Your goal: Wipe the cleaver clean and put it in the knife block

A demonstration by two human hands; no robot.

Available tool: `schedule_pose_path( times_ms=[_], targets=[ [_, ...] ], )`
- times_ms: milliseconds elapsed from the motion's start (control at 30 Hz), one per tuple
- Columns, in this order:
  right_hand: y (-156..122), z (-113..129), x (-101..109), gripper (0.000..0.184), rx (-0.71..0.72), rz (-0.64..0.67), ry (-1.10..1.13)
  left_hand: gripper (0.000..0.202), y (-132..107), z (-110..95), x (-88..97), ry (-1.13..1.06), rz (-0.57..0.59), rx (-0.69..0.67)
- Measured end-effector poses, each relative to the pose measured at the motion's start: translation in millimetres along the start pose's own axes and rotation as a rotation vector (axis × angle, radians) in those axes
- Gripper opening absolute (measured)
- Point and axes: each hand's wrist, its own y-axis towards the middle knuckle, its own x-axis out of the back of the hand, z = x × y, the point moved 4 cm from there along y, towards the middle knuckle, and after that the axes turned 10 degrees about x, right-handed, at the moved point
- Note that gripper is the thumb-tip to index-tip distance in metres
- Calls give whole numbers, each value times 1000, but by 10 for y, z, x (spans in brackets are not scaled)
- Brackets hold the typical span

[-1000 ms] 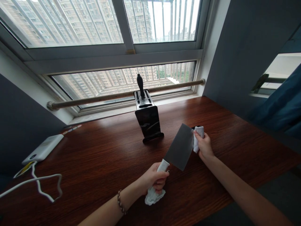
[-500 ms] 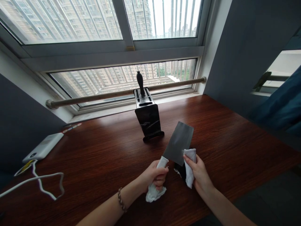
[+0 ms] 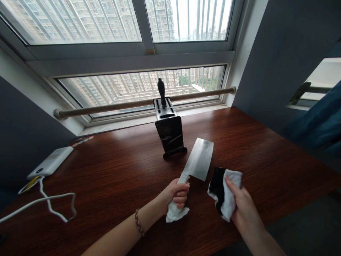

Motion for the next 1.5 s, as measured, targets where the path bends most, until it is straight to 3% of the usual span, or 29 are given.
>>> schedule_pose_path(
  times_ms=[67, 100, 133, 200, 267, 333, 467, 700, 967, 1133, 1267, 1400, 1500],
  targets=[
    [42, 224, 12, 52, 241, -107, -102, 24, 5, 4, -3, -2, 2, 3],
    [42, 357, -35, 43, 452, -86, -225, 24, 7, 5, -4, -2, 2, 4],
    [17, 470, -131, 35, 697, 6, -392, 24, 9, 7, -4, -1, 1, 5],
    [-76, 497, -403, 31, 1103, 341, -807, 25, 12, 8, -3, 2, -1, 7],
    [-124, 278, -601, 46, 1257, 683, -1157, 27, 13, 7, 3, 3, -7, 5],
    [-113, 35, -678, 50, 1289, 835, -1339, 29, 14, 4, 9, 1, -12, 4],
    [-79, -191, -671, 42, 1354, 872, -1365, 27, 11, 2, 2, -4, 1, 20],
    [-82, -88, -563, 36, 1439, 953, -1395, 21, -2, -18, -18, -26, 62, 47],
    [-143, -176, -559, 40, 1512, 816, -1545, 16, 17, -9, 8, -44, 112, 73],
    [-182, -154, -418, 45, 1560, 745, -1577, 22, -4, -28, -31, -60, 105, 72],
    [-202, -98, -291, 47, 1603, 769, -1627, 21, -23, -23, -42, -78, 99, 67],
    [-168, -41, -176, 48, 1541, 784, -1636, 20, -23, -26, -18, -100, 106, 63],
    [-108, 47, -89, 54, 1419, 808, -1513, 24, -19, -39, -10, -105, 122, 65]
  ],
)
